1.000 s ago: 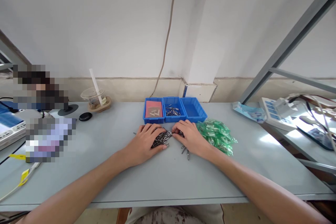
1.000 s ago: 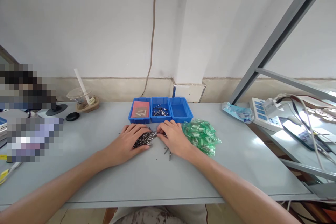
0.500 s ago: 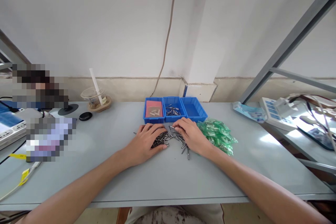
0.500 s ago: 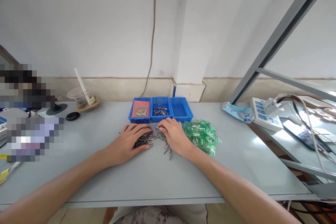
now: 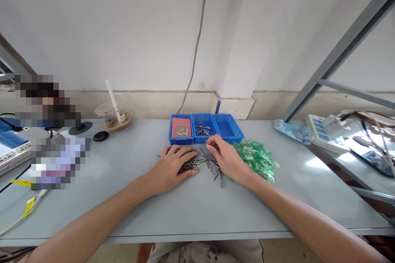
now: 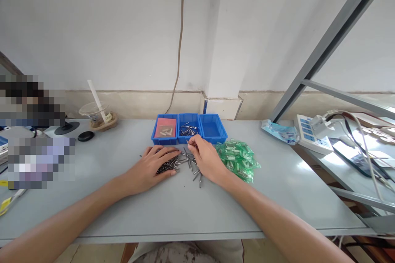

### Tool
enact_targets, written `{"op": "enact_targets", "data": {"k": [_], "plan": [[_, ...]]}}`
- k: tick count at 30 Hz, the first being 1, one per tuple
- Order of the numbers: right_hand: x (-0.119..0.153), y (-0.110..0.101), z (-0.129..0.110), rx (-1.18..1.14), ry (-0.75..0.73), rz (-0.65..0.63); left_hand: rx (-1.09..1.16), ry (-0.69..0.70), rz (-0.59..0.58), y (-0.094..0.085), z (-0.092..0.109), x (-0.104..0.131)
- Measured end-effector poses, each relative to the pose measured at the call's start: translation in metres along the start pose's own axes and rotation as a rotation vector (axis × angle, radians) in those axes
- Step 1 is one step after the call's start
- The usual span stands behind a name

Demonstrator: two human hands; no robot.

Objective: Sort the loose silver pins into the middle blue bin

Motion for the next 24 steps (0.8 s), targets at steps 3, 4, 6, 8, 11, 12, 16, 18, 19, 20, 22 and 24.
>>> {"op": "enact_targets", "data": {"k": [3,4,6,8,11,12,16,18,19,20,22,24], "plan": [[0.0003,-0.0001,-0.0006,-0.007,0.008,-0.013,0.009,-0.005,0.004,-0.0006,0.0005,-0.0004],[0.0006,0.0,-0.0006,-0.01,0.013,-0.019,0.011,-0.007,0.003,-0.0007,0.0007,-0.0005],[0.0011,0.0003,-0.0008,-0.009,0.02,-0.034,0.013,-0.008,0.0,-0.0006,0.0008,-0.0005],[0.0015,0.0004,-0.0012,-0.011,0.022,-0.043,0.013,-0.004,0.002,-0.0004,0.0008,-0.0004],[0.0021,0.0009,-0.0021,-0.124,0.047,-0.073,0.019,0.005,0.011,0.0003,0.0004,-0.0002],[0.0023,0.0011,-0.0024,-0.186,0.063,-0.087,0.021,0.007,0.015,0.0006,0.0002,-0.0002],[0.0028,0.0012,-0.0042,-0.333,0.084,-0.103,0.023,0.009,0.032,0.0018,-0.0008,-0.0002],[0.0027,0.0001,-0.0053,-0.316,0.062,-0.078,0.024,0.012,0.037,0.0021,-0.0014,0.0],[0.0025,-0.0005,-0.0056,-0.301,0.052,-0.063,0.024,0.014,0.039,0.0022,-0.0016,0.0002],[0.0023,-0.0011,-0.0057,-0.285,0.046,-0.049,0.025,0.017,0.04,0.0022,-0.0018,0.0004],[0.0018,-0.0019,-0.0051,-0.266,0.045,-0.029,0.028,0.024,0.042,0.0022,-0.002,0.0008],[0.0014,-0.0018,-0.0037,-0.263,0.05,-0.015,0.03,0.024,0.045,0.0024,-0.0021,0.0009]]}}
Point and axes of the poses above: each hand's wrist, its own x-axis away from the middle knuckle, its own y-axis out of the palm, z = x × y, the point moved 1 cm from there along -x, towards the middle knuckle, and after that the axes turned 6 degrees about x, right-handed, at the moved point
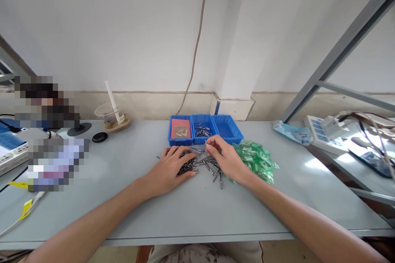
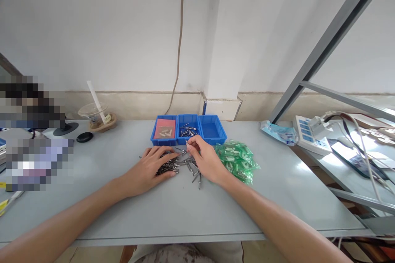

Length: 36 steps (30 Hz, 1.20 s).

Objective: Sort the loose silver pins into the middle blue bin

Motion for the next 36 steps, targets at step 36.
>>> {"op": "enact_targets", "data": {"k": [36], "plan": [[-0.0017,-0.0025,0.0036,0.002,0.026,0.074,-0.007,-0.017,-0.008,-0.0002,0.0007,-0.0009]]}}
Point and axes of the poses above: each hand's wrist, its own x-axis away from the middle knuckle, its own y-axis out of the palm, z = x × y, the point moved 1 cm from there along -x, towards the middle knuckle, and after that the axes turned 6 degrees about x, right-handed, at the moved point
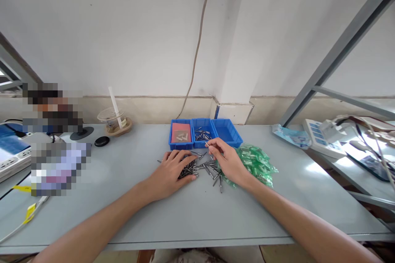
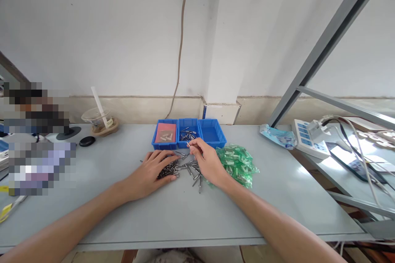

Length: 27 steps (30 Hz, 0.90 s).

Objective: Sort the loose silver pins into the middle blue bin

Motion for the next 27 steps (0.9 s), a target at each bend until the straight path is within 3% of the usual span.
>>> {"op": "enact_targets", "data": {"k": [27], "plan": [[0.0015,-0.0024,-0.006,0.026,-0.023,-0.005,0.0,0.005,0.007,-0.0023,0.0029,-0.0008]]}}
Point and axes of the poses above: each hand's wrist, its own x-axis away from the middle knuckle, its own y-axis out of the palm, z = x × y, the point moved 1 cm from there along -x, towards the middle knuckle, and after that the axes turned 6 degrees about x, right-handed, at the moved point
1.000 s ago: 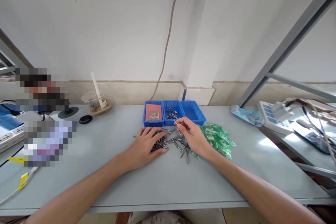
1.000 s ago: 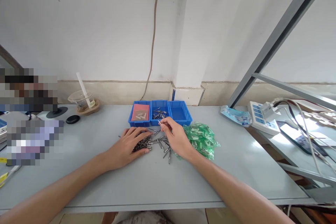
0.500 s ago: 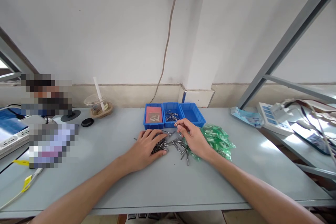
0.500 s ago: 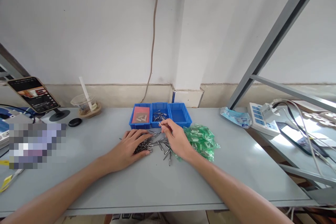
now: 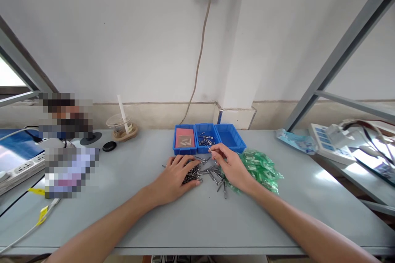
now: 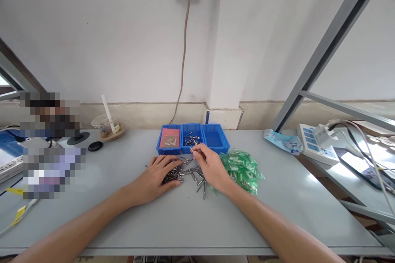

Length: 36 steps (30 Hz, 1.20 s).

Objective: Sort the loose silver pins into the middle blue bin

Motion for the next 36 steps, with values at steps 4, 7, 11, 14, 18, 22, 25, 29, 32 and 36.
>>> {"op": "enact_targets", "data": {"k": [4,7,11,14,18,22,25,29,32,36], "plan": [[-0.0004,-0.0004,-0.0005,0.002,-0.023,0.012,-0.004,0.001,-0.003,0.0001,0.0,0.0],[0.0001,-0.0011,-0.0011,-0.002,-0.038,0.028,-0.002,-0.003,-0.012,-0.0006,0.0002,-0.0003],[0.0008,-0.0022,-0.0023,0.006,-0.048,0.034,-0.003,-0.016,-0.028,-0.0016,0.0009,-0.0004],[0.0008,-0.0026,-0.0033,0.01,-0.04,0.031,0.0,-0.014,-0.028,-0.002,0.0016,-0.0006],[0.0009,-0.0022,-0.0039,0.019,-0.033,0.019,0.004,-0.009,-0.026,-0.0022,0.002,-0.001],[0.0011,-0.0018,-0.0034,0.03,-0.05,0.025,0.0,-0.017,-0.029,-0.0016,0.0012,-0.0011],[0.0006,-0.0015,-0.0023,0.041,-0.07,0.038,-0.001,-0.016,-0.029,-0.0006,0.0003,-0.0008],[-0.0004,-0.0016,-0.0004,0.047,-0.08,0.047,-0.002,-0.016,-0.024,-0.0001,-0.0003,0.0001],[-0.0006,-0.0021,0.0004,0.058,-0.086,0.05,-0.007,-0.013,-0.026,0.0002,-0.0007,0.0004],[-0.0008,-0.0023,0.0011,0.068,-0.105,0.054,-0.011,-0.006,-0.014,0.0014,-0.0018,0.0002]]}}
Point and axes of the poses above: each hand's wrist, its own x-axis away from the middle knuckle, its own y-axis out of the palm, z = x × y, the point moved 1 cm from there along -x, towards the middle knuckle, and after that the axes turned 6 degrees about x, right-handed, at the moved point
